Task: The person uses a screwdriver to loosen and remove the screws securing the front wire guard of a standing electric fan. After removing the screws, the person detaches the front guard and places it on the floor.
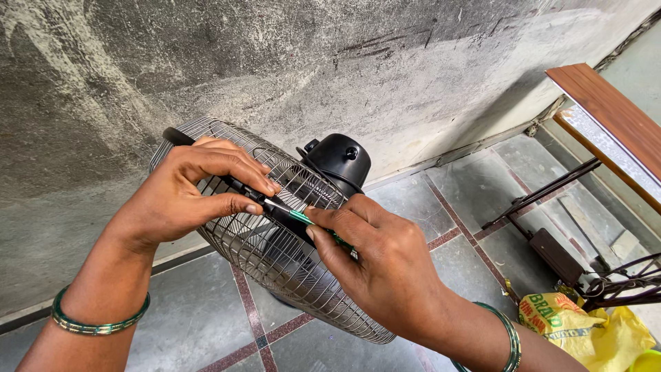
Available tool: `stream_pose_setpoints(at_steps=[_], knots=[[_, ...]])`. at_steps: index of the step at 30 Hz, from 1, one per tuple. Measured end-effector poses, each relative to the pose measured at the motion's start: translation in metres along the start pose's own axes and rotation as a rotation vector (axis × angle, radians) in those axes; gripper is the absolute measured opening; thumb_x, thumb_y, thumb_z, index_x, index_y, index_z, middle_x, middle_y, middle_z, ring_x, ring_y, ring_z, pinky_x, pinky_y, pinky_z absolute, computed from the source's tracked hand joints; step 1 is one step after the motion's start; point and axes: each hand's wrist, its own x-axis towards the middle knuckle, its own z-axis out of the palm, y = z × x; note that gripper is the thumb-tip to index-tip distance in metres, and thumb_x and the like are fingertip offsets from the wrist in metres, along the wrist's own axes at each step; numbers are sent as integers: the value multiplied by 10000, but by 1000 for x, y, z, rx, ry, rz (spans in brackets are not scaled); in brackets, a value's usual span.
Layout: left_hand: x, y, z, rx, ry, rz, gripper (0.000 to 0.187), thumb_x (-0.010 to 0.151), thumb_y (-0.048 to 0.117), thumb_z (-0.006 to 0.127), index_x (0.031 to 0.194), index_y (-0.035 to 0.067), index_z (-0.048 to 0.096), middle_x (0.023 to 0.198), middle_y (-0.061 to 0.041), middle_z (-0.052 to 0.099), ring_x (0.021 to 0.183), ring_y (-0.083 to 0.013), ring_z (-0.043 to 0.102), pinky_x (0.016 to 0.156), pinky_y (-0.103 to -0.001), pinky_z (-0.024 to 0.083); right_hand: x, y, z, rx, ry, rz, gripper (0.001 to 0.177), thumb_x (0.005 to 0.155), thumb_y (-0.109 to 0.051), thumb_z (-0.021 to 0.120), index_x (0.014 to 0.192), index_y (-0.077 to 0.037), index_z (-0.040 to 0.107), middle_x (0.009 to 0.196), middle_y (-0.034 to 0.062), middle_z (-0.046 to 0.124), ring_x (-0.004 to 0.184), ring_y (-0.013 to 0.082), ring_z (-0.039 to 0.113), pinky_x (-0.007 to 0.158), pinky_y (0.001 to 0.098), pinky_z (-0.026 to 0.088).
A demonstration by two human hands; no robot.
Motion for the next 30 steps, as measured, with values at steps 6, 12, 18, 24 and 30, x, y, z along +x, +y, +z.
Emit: stream_pose_setpoints(at_steps=[6, 12, 18, 24, 30], knots=[[-1, -1, -2, -26, -5, 20, 255, 669, 147, 883, 912, 161, 808, 952, 30, 813, 1102, -186, 747, 1042, -410, 505, 2, -4, 8, 2, 31, -29, 208, 901, -81, 757, 1100, -28, 727, 820, 91, 648, 572, 204, 645, 492, 323, 489], [-5, 2, 1, 20, 18, 25, 270, 667, 167, 895, 925, 180, 816, 931, 37, 814, 1080, -173, 748, 1034, -399, 481, 3, -11, 14, 12, 25, 39, 153, 898, -84, 756, 1039, -32, 726, 764, 86, 656, 518, 196, 644, 457, 330, 486], [-9, 6, 10, 40, 38, 24, 211, 723, 178, 872, 926, 193, 816, 957, 42, 826, 1040, -135, 753, 1021, -387, 461, 1, -12, 9, 115, -98, 272, 74, 914, -121, 725, 937, -54, 701, 677, 89, 692, 525, 238, 689, 472, 367, 508], [-7, 13, 24, 75, 99, 61, 203, 721, 177, 877, 917, 183, 823, 932, 46, 824, 1013, -134, 745, 1003, -363, 430, 0, 3, 2, 31, -136, 110, 126, 926, -125, 725, 935, -25, 649, 677, 94, 675, 552, 238, 671, 486, 366, 501], [-6, 16, 31, 75, 138, 65, 236, 692, 182, 891, 919, 169, 826, 919, 30, 818, 1017, -144, 726, 996, -352, 416, 8, 18, -16, -403, -221, -518, 206, 886, -62, 680, 1021, 76, 606, 802, 104, 641, 646, 225, 668, 508, 333, 518]])
